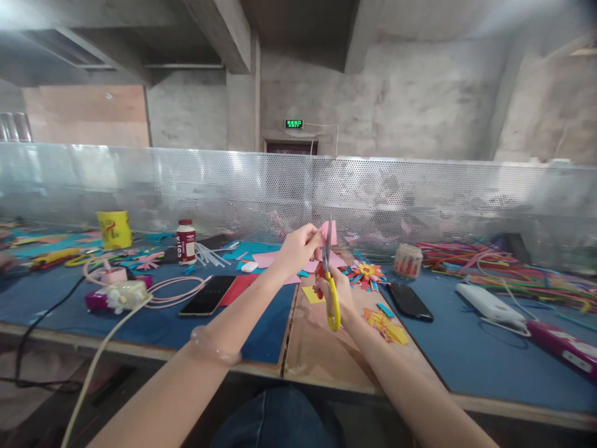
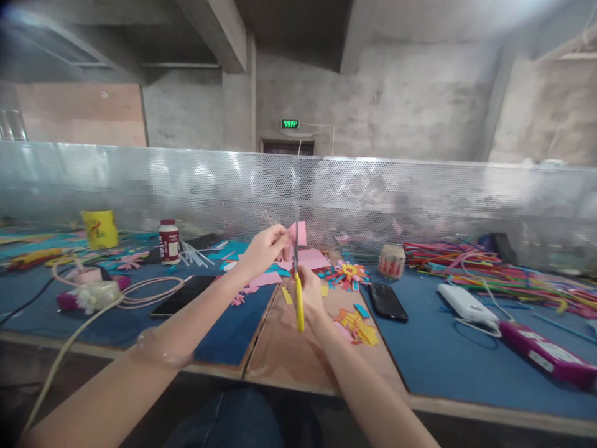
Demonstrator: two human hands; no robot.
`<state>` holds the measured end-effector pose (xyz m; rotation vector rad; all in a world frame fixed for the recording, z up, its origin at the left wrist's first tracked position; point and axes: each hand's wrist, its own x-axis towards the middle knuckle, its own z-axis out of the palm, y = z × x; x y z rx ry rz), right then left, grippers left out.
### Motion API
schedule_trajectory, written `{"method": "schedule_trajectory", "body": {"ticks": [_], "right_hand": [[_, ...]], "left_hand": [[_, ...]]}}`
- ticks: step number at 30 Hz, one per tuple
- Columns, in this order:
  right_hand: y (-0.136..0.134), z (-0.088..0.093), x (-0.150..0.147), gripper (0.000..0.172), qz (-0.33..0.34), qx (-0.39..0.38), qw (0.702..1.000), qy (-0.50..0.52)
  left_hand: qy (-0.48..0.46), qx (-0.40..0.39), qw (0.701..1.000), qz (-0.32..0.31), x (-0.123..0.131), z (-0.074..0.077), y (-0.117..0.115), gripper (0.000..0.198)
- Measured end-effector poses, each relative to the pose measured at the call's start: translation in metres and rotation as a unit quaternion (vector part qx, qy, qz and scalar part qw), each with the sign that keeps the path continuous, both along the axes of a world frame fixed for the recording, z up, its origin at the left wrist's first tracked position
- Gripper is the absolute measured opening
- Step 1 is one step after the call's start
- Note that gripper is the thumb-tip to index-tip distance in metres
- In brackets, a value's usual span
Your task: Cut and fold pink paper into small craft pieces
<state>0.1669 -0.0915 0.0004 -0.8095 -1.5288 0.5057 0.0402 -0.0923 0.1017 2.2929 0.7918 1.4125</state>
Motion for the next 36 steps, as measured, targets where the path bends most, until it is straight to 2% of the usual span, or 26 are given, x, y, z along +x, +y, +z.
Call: {"method": "schedule_trajectory", "body": {"ticks": [17, 24, 36], "right_hand": [[0.0, -0.003, 0.0, 0.004, -0.025, -0.011, 1.0, -0.001], [0.006, -0.01, 0.002, 0.01, -0.035, -0.022, 0.999, -0.018], [0.012, -0.014, -0.002, 0.009, -0.053, -0.029, 0.998, 0.009]], "left_hand": [[0.014, 0.017, 1.0, 0.009, 0.0, 0.001, -0.001, 0.027], [0.011, 0.013, 1.0, 0.009, 0.001, 0.003, -0.005, 0.031], [0.034, 0.026, 0.999, 0.016, 0.002, 0.006, -0.005, 0.03]]}}
